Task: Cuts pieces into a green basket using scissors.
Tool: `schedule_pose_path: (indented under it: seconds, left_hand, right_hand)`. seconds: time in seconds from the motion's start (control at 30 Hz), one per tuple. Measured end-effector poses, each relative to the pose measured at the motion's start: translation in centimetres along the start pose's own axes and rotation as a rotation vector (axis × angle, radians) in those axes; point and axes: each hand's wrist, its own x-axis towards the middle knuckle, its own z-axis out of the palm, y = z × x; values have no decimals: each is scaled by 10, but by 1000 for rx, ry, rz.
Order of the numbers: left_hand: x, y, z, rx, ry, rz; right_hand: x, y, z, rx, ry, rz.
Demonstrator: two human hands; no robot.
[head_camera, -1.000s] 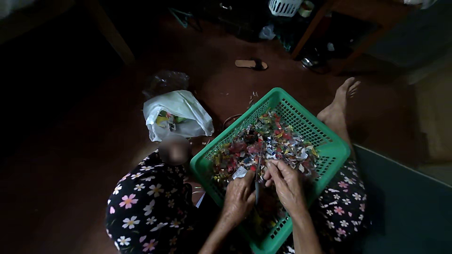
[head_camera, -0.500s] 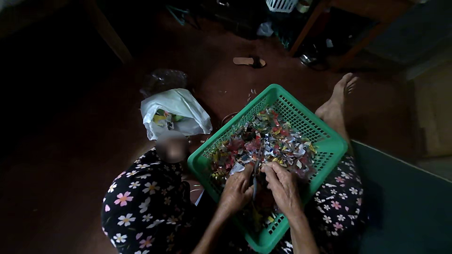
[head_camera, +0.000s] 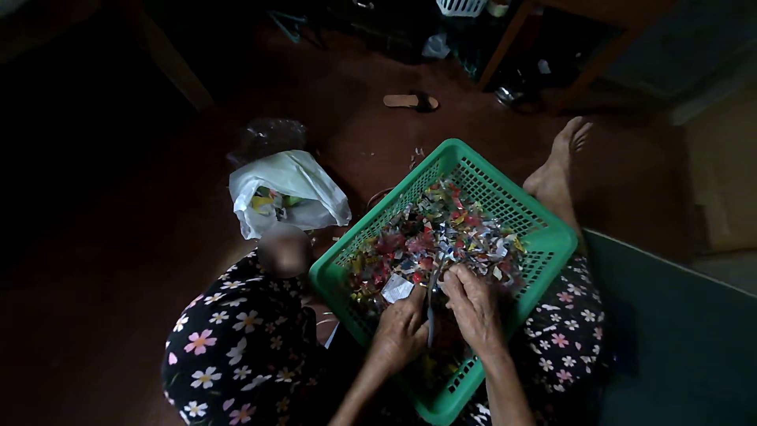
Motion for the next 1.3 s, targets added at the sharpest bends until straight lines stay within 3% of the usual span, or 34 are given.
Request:
schedule_pose_path:
  seconds: [0.3, 0.53, 0.67, 0.93, 1.13, 1.3]
  left_hand:
    - [6, -9, 0, -28, 204, 61]
    - [-6, -6, -2, 4, 29, -3]
    - [-1, 2, -4, 26, 55, 13]
    - [6, -10, 6, -54, 166, 82]
    - [-5, -4, -2, -29, 0, 11]
    - [-1, 4, -7, 51, 2, 8]
  right_hand:
    - [-6, 4, 6, 97, -20, 14]
    - [-5, 5, 6, 62, 82, -44]
    - [-7, 4, 10, 37, 10, -54]
    - [-7, 0, 14, -9, 64, -66]
    - [-5, 5, 8, 14, 38, -40]
    - [-5, 3, 9, -36, -35, -44]
